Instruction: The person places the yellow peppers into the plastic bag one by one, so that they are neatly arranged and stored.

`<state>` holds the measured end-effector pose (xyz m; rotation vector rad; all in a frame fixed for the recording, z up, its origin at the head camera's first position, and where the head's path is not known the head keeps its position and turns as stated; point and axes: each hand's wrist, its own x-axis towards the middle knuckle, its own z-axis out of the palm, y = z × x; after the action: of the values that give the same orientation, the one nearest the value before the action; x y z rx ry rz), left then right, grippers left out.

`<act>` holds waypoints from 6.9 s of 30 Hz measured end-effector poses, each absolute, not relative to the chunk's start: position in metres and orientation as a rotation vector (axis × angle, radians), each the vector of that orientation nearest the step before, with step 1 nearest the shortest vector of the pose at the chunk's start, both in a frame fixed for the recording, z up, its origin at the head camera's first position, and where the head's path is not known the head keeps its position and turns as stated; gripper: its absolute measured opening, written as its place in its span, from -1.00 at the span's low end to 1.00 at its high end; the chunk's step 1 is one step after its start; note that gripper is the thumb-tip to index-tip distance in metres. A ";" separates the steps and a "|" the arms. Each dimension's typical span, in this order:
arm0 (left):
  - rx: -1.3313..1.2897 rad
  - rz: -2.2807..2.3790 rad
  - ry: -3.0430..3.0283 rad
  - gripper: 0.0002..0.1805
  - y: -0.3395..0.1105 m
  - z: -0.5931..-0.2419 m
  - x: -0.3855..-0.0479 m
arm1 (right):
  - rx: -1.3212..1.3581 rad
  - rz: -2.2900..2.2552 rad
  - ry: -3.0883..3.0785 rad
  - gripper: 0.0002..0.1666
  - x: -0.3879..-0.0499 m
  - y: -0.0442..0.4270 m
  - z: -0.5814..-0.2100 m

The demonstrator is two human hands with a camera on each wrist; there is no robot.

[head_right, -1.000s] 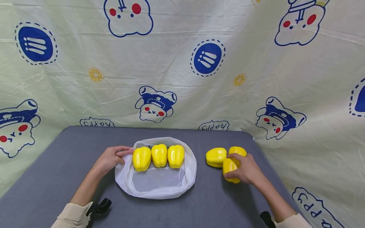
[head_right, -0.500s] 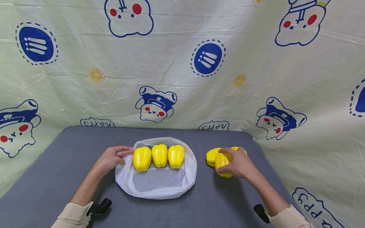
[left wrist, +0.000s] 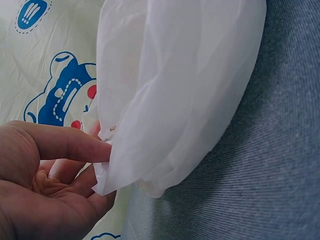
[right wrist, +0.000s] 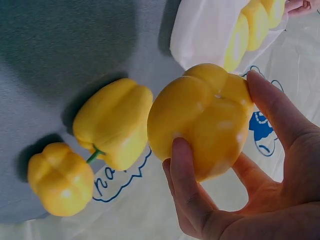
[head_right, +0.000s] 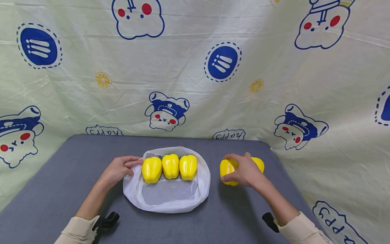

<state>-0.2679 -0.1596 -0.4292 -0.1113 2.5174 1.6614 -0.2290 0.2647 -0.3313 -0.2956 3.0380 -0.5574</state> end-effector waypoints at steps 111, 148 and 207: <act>-0.094 1.677 2.513 -0.36 -0.160 -0.428 -0.265 | -0.673 -0.689 2.750 -0.20 -0.216 0.073 -0.385; -0.080 1.654 2.540 -0.37 -0.159 -0.428 -0.264 | -0.675 -0.628 2.748 -0.19 -0.219 0.053 -0.393; -0.064 1.657 2.544 -0.36 -0.159 -0.427 -0.263 | -0.665 -0.656 2.715 -0.13 -0.221 0.055 -0.389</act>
<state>-0.2627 -0.1586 -0.4272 -0.0637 2.5440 1.6567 -0.2210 0.0545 -0.3893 -0.6648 2.7152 -0.6561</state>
